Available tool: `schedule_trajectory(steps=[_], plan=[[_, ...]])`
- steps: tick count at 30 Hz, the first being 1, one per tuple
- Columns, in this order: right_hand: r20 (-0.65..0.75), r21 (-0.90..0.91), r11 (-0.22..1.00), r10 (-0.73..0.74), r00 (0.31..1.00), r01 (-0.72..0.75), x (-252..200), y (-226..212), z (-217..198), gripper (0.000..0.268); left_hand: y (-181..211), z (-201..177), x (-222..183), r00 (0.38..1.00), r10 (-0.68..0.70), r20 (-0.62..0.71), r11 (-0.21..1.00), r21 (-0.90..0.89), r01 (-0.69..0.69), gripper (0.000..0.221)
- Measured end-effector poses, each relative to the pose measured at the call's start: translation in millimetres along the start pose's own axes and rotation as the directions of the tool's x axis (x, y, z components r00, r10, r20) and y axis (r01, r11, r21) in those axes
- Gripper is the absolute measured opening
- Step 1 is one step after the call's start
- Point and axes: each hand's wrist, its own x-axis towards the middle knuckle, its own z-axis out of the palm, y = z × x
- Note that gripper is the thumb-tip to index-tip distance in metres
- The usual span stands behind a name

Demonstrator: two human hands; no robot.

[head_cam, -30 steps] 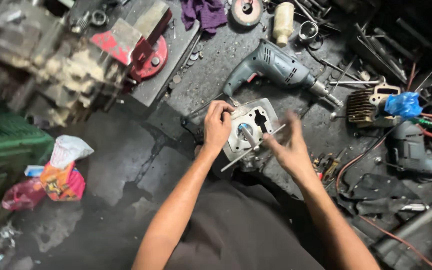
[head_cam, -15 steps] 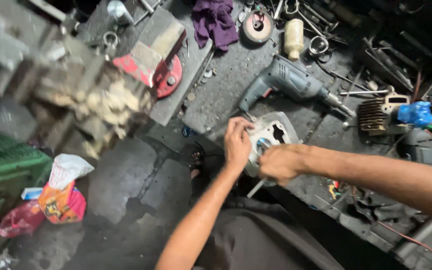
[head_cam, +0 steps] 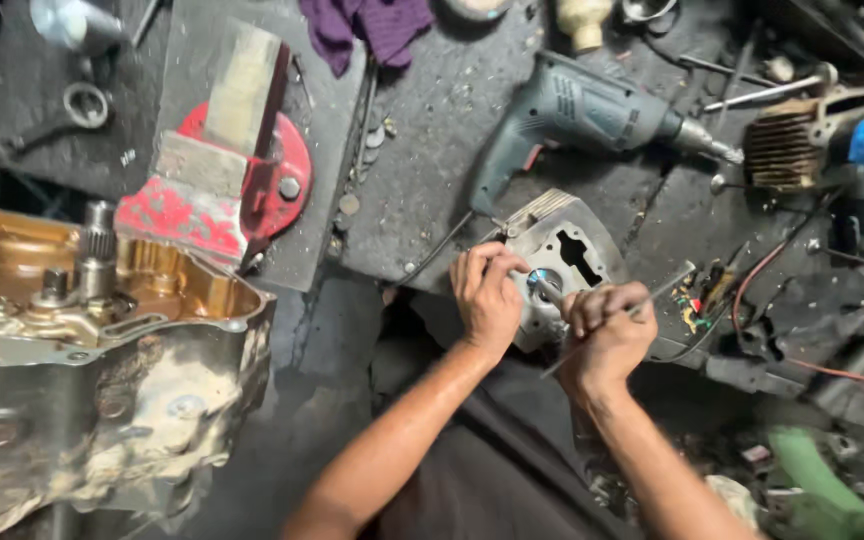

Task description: The person uses a T-handle wrench to tighten bolts on a cylinder head placed on a workbench. They rotate the cylinder head to access different sides and continue tightening the bolts.

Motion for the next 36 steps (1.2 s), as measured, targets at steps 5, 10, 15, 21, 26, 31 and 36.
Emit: schedule_trajectory(steps=[5, 10, 15, 21, 26, 31, 36], plan=[[-0.154, -0.356, 0.922, 0.106, 0.982, -0.155, 8.2, -7.6, -8.3, 0.019, 0.7, 0.8, 5.3, 0.999, 0.03, -0.044, 0.999, -0.015, -0.031, 0.023], [0.034, -0.369, 0.875, 0.348, 0.937, -0.312, 0.5, -51.7, -18.9, 0.028, -1.2, 3.3, 5.5, 0.998, 0.025, -0.055, 0.999, -0.031, -0.027, 0.024], [0.076, -0.558, 0.79, 0.351, 0.933, -0.252, -10.4, -41.0, -53.7, 0.034, -1.9, 1.8, 4.4, 0.998, 0.034, -0.055, 0.999, -0.037, -0.036, 0.023], [0.275, -0.859, 0.434, -0.056, 0.96, 0.272, 9.7, -89.6, -54.5, 0.03, -0.9, 1.0, 6.0, 0.996, 0.034, -0.079, 0.997, -0.07, -0.039, 0.021], [0.896, -0.176, 0.265, 0.441, 0.043, 0.948, 63.1, -108.3, 32.4, 0.055, 1.6, -0.6, 6.2, 0.998, 0.02, -0.064, 0.998, -0.062, -0.024, 0.021], [0.108, -0.182, 0.413, 0.91, -0.4, 0.892, 82.2, -55.1, 57.5, 0.043, 1.6, 0.5, 8.6, 0.997, 0.008, -0.071, 0.999, -0.047, -0.012, 0.02], [0.368, -0.289, 0.617, 0.778, -0.51, 0.732, 97.6, -30.0, 1.8, 0.035, 0.8, 2.9, 8.4, 0.998, -0.031, -0.058, 0.999, -0.028, 0.029, 0.022]])
